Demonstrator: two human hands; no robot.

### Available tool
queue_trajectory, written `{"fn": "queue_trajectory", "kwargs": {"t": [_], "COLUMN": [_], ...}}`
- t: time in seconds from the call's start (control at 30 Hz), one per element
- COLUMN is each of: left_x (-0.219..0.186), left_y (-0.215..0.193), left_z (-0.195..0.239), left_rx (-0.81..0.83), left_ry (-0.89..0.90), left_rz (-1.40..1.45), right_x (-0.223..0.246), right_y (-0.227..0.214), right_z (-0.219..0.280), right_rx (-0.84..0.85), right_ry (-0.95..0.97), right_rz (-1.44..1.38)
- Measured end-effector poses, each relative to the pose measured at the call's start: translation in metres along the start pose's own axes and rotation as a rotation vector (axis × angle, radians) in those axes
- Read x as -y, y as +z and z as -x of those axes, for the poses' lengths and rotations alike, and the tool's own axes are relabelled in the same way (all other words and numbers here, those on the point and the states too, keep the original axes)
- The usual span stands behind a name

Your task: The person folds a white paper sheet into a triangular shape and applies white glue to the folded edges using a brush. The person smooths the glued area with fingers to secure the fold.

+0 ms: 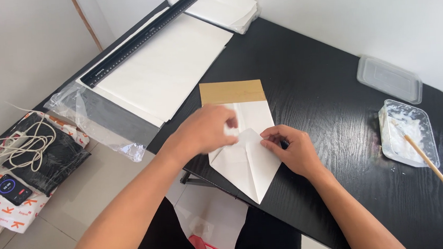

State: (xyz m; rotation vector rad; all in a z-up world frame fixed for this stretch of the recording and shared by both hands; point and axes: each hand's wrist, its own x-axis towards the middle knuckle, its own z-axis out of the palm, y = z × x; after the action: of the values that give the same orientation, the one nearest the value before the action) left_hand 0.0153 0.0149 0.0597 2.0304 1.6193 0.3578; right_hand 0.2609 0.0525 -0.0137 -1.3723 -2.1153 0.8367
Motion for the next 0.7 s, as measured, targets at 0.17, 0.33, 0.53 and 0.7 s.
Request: {"fn": "queue_trajectory", "kwargs": {"t": [0.17,0.33,0.53,0.7], "left_x": [0.032,0.046,0.047,0.05], "left_y": [0.036,0.064,0.064,0.069], "left_z": [0.019,0.028,0.022,0.023], "left_rx": [-0.005,-0.142,-0.174,-0.199], "left_ry": [-0.115,-0.173,-0.14,-0.138], "left_rz": [0.15,0.345,0.285,0.26], "right_x": [0.019,0.092,0.066,0.065], "right_y": [-0.008,-0.029,0.009,0.003], "right_z": [0.007,0.046,0.096,0.105], "right_rx": [-0.099,0.207,0.804,0.921], "right_ry": [-0.111,-0.656,-0.619,-0.324], "right_rz": [-0.068,-0.157,0.411,0.067]}}
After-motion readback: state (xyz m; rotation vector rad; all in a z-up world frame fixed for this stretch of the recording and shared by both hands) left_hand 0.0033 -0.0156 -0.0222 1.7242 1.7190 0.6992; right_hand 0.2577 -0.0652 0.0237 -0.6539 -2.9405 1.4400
